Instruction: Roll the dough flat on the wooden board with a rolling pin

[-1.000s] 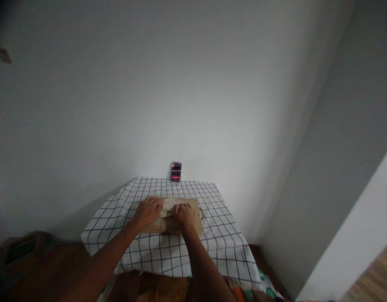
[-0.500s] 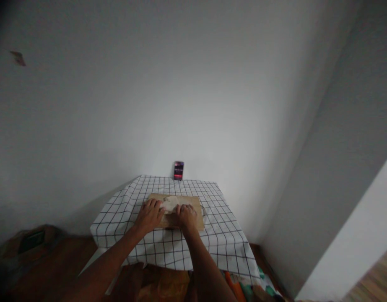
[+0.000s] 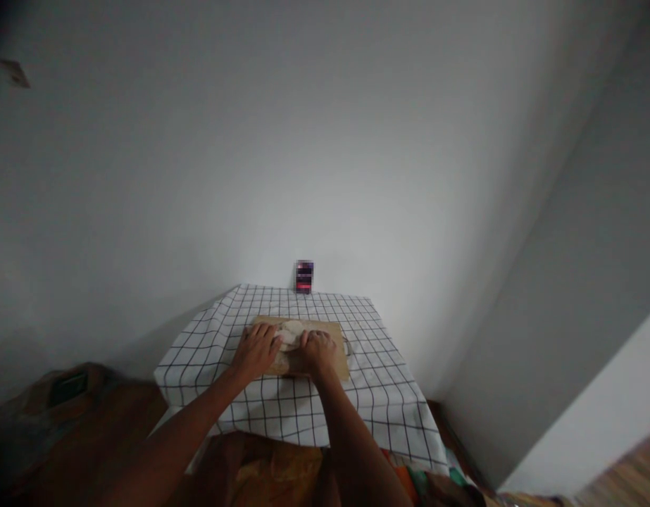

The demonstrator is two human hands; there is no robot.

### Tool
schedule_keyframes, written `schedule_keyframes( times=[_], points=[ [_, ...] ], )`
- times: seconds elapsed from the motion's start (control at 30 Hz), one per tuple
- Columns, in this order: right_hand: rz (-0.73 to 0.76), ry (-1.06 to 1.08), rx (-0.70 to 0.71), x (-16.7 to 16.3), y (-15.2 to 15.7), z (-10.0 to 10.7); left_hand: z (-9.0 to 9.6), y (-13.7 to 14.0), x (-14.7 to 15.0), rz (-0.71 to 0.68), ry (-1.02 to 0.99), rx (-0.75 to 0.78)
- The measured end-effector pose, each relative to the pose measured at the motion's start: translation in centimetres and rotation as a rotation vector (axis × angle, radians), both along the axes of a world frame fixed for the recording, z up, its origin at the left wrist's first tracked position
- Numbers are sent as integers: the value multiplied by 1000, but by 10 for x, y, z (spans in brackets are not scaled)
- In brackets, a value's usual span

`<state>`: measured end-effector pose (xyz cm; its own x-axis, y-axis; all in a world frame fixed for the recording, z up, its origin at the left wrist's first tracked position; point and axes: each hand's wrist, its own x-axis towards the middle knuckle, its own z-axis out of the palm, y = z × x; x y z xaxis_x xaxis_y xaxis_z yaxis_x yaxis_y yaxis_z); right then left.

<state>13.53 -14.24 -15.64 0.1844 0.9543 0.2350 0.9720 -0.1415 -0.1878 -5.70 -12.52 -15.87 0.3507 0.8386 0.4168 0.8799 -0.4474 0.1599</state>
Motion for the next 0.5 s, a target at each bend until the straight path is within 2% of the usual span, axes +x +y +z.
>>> schedule_keyframes(
  times=[0.17, 0.37, 0.5],
  points=[
    [11, -21, -21, 3, 12, 2, 2, 13, 4, 5, -49, -17],
    [-41, -50, -28, 5, 30, 4, 14, 40, 11, 5, -26, -89],
    [18, -124, -27, 10, 41, 2, 19, 63, 15, 2, 28, -130]
  ],
)
